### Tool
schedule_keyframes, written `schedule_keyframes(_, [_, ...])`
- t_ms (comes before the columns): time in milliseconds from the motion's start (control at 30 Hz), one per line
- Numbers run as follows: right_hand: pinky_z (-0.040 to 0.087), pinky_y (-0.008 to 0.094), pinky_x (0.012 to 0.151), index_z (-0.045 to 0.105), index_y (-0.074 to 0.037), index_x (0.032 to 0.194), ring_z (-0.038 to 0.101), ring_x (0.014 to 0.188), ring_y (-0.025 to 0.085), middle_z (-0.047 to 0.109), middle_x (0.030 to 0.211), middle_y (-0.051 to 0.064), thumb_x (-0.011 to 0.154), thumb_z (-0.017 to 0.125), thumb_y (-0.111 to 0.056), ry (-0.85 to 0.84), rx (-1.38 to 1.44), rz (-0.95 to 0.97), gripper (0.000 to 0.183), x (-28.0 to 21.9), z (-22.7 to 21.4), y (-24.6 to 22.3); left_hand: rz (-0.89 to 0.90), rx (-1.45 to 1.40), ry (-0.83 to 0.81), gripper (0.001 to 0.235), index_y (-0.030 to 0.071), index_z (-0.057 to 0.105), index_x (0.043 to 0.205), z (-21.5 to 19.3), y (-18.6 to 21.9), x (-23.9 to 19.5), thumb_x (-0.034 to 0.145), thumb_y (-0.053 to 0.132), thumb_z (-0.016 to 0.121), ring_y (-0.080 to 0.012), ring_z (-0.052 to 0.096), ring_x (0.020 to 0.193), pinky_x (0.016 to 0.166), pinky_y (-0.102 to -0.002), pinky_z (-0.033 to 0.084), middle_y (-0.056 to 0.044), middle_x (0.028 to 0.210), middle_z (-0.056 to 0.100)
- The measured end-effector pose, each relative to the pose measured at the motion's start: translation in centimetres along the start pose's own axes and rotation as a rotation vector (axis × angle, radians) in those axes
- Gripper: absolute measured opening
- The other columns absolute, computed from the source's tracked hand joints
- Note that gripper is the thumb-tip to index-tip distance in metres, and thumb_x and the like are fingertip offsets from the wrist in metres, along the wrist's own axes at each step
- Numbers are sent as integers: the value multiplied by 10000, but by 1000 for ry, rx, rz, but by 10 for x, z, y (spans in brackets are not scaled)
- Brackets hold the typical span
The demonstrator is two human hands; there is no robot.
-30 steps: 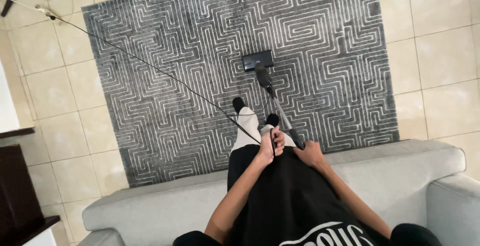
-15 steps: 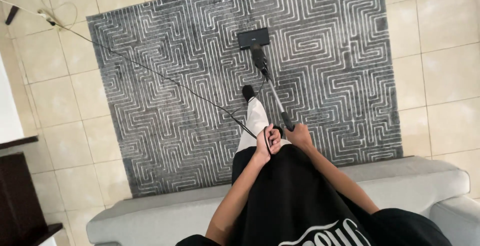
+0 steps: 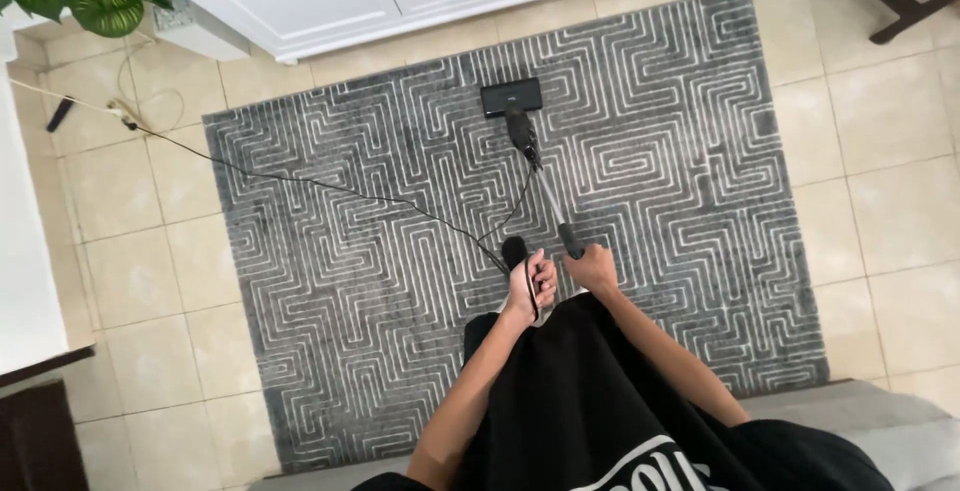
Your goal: The recorder vacuums a patterned area rug in a hotel room and then unplugs the vacuum cleaner.
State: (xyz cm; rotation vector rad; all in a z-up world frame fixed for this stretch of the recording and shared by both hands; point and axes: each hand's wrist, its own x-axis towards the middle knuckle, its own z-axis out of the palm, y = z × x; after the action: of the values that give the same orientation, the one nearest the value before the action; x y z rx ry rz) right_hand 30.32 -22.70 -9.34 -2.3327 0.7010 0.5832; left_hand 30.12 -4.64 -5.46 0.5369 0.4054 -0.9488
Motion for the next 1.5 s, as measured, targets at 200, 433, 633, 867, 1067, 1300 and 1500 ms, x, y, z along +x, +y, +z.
schedule_keyframes(200, [580,532,838,734,104,870,724,924,486,678,850,375,817,698,-422,47,-35,-69,530,49,3,-26,90,-15,-44,583,152,333,620,3,35,6,1065,522,404,-118,310,321,332,-284,229,-11,550,387])
schedule_keyframes(433, [578,530,747,706,100,786,743,810,446,699,756,309,778,720,-494,-74,-62,-121,594,95,-13,-18,120,27,-10,569,163,317,642,11,52,-2,1073,519,423,-102,308,336,348,-273,225,-4,570,366])
schedule_keyframes(633, [606,460,616,689,81,648,740,555,339,678,563,205,794,674,-489,-201,-23,-24,588,43,-18,-12,83,8,-21,568,166,319,640,5,27,-4,1061,534,417,-107,310,329,337,-280,214,-4,562,368])
schedule_keyframes(867, [597,419,559,638,68,556,713,494,299,650,508,187,818,684,-468,-258,-36,-23,598,-9,-11,36,84,21,-11,576,164,316,630,15,-9,-22,1056,536,421,-109,319,340,346,-281,224,-4,574,375])
schedule_keyframes(1067, [584,421,538,636,71,555,707,480,303,655,514,192,841,678,-446,-304,-46,5,592,-69,-4,99,124,36,-18,572,165,315,639,22,-58,-45,1060,533,434,-96,323,356,354,-268,233,1,586,385])
schedule_keyframes(1300, [607,440,555,676,115,679,737,546,318,711,631,216,799,722,-467,-313,-17,62,596,-133,19,176,140,83,4,566,173,328,612,9,-145,-62,1036,530,439,-102,318,338,330,-261,231,3,552,402])
schedule_keyframes(1500, [591,485,628,697,145,800,769,661,373,724,708,284,781,716,-424,-267,2,85,570,-221,10,180,119,141,26,571,168,348,603,-2,-198,-98,1041,523,436,-125,327,369,373,-298,239,1,531,396])
